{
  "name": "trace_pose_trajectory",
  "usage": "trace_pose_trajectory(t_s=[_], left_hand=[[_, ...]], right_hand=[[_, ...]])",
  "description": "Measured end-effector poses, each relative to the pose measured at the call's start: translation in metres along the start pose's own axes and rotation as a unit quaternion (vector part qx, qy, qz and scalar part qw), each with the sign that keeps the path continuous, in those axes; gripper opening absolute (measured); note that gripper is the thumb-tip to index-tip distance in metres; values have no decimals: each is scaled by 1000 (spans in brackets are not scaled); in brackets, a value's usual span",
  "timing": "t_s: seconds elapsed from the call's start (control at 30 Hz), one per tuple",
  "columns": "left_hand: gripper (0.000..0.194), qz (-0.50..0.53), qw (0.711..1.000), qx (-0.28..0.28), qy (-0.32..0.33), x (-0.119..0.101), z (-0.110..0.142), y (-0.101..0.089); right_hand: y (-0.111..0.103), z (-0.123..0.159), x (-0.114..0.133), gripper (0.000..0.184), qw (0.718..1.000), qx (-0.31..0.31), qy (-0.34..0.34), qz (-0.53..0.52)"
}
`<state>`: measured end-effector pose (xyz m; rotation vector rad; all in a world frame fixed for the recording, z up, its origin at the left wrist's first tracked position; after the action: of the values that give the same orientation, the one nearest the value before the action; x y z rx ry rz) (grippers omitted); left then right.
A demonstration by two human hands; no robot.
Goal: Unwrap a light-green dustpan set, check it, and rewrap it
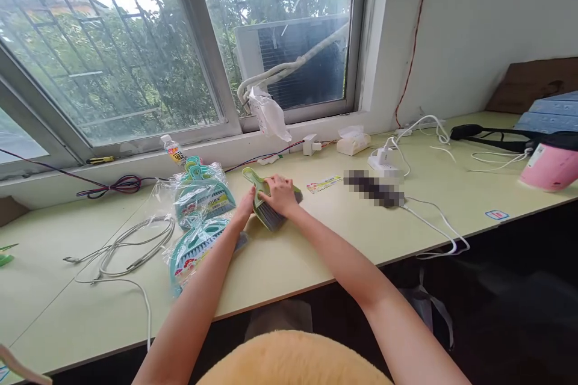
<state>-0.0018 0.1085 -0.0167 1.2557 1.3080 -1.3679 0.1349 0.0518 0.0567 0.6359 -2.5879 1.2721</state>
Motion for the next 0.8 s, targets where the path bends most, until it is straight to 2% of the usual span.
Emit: trace_pose_trajectory(t_s=[0.07, 0.2, 0.33, 0.47, 0.57, 0.63, 0.7, 0.8], left_hand=[[42, 3, 999, 22, 36, -6, 2, 6], [36, 16, 990, 66, 127, -25, 12, 18], [38, -4, 986, 58, 157, -31, 15, 18], [38, -34, 986, 31, 160, -30, 14, 13], [38, -38, 988, 0, 152, -28, 12, 7], [37, -26, 989, -1, 146, -27, 9, 5], [38, 2, 990, 4, 140, -25, 6, 2], [44, 42, 991, 24, 125, -22, 0, 3]], right_hand=[[10, 3, 16, 27, 999, 13, 16, -43], [3, 2, -3, 24, 989, -13, 106, -102], [-4, -3, -15, 20, 993, 8, 89, -76], [-9, -2, -19, 24, 994, 12, 105, -15], [1, -1, -17, 27, 989, 71, 129, -19], [8, -1, -14, 29, 986, 100, 132, -28], [10, -4, -14, 31, 986, 96, 131, -40], [14, -9, -24, 26, 975, 115, 158, -106]])
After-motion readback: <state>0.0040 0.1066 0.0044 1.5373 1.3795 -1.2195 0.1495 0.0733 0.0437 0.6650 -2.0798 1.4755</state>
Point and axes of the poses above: each hand's wrist, its own z-axis away from the middle knuckle, its own y-axis out of the palm, x = y × z, the point moved 9 cm from there along -z, towards the middle knuckle
